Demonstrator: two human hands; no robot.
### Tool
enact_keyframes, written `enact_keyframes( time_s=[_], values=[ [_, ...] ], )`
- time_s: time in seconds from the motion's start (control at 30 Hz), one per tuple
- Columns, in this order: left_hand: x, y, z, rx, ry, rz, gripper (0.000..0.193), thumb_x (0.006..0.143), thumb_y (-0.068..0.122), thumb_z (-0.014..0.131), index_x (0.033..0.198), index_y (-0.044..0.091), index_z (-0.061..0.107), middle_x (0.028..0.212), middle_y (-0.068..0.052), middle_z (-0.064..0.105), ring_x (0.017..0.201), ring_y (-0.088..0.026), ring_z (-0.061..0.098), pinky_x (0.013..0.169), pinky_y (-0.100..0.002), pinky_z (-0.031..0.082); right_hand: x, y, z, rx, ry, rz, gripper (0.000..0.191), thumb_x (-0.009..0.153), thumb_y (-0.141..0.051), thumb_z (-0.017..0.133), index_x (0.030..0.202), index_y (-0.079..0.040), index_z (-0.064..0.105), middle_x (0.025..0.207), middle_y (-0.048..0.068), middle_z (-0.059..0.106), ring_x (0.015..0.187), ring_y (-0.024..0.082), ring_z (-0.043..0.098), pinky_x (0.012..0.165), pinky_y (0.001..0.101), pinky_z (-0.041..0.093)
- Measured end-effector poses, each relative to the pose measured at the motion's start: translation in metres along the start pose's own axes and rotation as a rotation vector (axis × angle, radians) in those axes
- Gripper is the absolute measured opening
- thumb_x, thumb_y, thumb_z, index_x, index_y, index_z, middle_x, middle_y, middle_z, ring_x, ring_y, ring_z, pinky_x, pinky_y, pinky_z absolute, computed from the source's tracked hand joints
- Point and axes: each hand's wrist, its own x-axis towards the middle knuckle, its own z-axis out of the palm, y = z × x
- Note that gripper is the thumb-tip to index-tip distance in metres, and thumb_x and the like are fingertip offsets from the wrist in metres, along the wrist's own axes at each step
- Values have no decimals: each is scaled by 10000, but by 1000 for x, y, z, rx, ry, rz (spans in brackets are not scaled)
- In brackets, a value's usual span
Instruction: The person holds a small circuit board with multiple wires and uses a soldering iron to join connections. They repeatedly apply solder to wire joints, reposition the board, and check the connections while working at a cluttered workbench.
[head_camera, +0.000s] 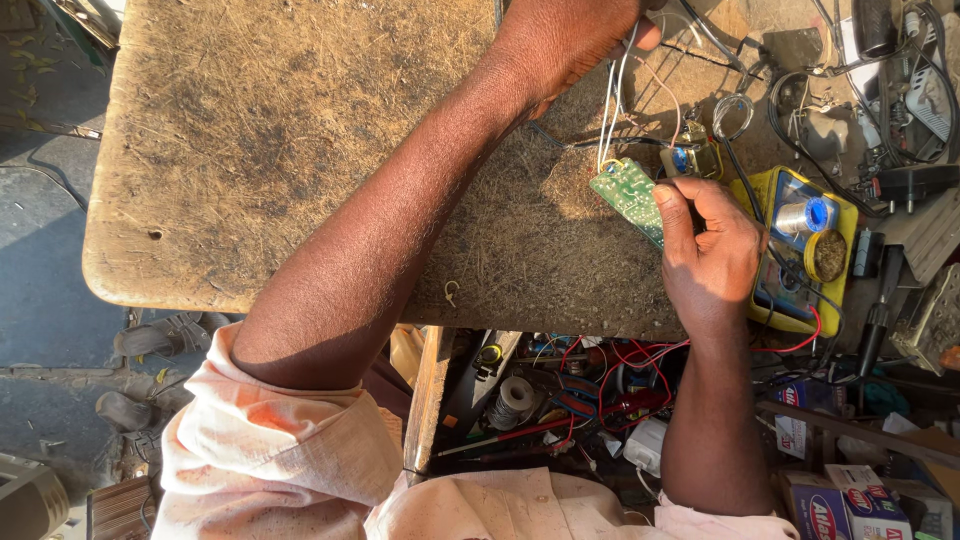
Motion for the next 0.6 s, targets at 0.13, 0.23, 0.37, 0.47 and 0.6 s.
enact_keyframes(
  time_s=[0.13, 0.23, 0.37, 0.47, 0.6],
  values=[
    [0, -1, 4, 5, 11, 6, 375, 918, 396, 728, 768, 54, 752, 524, -55, 653, 473, -168, 682, 358, -329, 519, 0, -2, -1, -2, -2, -26, 140, 1089, -84, 724, 1130, 50, 727, 1018, 139, 744, 893, 174, 686, 812, 319, 529],
    [0, -1, 4, -23, 27, 4, 372, 916, 395, 722, 777, 51, 755, 526, -56, 654, 472, -170, 682, 363, -323, 523, -2, -4, -1, 22, -5, -22, 125, 1089, -74, 722, 1134, 42, 728, 1035, 139, 743, 908, 175, 685, 807, 318, 528],
    [0, 0, -2, -19, 25, 13, 336, 925, 358, 719, 795, 51, 759, 535, -66, 661, 462, -169, 679, 352, -319, 522, -7, -8, 0, -11, 38, -66, 106, 1079, -54, 745, 1142, 30, 732, 1043, 140, 734, 922, 208, 692, 822, 328, 529],
    [0, 0, -9, -127, -20, -48, 345, 943, 377, 719, 811, 61, 761, 549, -58, 671, 464, -159, 679, 374, -319, 522, -14, -11, 0, -63, 70, -181, 97, 1078, -29, 774, 1149, 17, 728, 1042, 137, 728, 960, 247, 694, 876, 342, 531],
    [1, 2, -13, -289, -69, -61, 393, 969, 464, 709, 865, 89, 762, 570, -32, 683, 473, -151, 673, 394, -319, 511, -25, -14, 0, -113, 82, -324, 113, 1046, -5, 800, 1111, -4, 707, 1075, 118, 727, 1054, 274, 671, 984, 384, 515]
  ],
)
